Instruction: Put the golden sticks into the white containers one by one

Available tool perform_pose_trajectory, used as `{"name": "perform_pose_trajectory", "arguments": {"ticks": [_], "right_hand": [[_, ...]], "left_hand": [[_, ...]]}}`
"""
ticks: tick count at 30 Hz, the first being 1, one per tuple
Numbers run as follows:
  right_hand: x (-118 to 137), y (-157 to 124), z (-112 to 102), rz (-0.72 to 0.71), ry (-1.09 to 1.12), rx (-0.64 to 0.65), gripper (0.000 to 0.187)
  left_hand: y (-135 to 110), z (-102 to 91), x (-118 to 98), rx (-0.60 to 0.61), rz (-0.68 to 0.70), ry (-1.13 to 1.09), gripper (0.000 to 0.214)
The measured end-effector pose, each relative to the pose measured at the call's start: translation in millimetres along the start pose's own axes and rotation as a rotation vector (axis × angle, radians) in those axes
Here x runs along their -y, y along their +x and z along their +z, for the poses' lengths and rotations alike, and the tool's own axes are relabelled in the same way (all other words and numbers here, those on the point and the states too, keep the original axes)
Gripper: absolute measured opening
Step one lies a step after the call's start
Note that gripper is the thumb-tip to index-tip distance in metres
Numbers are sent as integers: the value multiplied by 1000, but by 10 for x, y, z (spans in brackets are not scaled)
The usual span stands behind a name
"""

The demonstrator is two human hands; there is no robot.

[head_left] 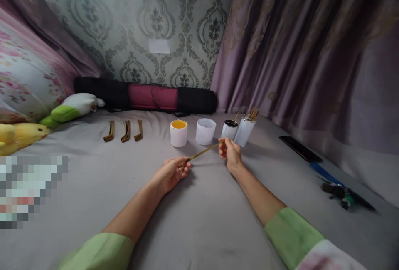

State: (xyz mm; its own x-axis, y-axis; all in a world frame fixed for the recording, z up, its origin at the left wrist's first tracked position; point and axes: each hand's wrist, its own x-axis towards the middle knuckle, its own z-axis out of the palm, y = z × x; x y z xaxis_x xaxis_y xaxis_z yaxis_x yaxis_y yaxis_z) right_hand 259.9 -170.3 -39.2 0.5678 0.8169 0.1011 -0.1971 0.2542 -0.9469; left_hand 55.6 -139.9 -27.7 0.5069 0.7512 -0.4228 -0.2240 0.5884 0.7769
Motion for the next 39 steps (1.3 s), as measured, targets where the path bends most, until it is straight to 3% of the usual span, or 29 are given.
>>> {"name": "perform_pose_trajectory", "arguments": {"ticks": [14,29,39], "right_hand": [[51,-45,-44,24,-13,-91,26],[132,-101,-83,11,-19,-82,27],[497,-26,-239,-56,-98,-138,25]], "left_hand": [[37,-50,16,58,12,-13,9],[28,-88,18,117,-11,-41,10],[43,-157,-33,159,-43,-109,11]]}}
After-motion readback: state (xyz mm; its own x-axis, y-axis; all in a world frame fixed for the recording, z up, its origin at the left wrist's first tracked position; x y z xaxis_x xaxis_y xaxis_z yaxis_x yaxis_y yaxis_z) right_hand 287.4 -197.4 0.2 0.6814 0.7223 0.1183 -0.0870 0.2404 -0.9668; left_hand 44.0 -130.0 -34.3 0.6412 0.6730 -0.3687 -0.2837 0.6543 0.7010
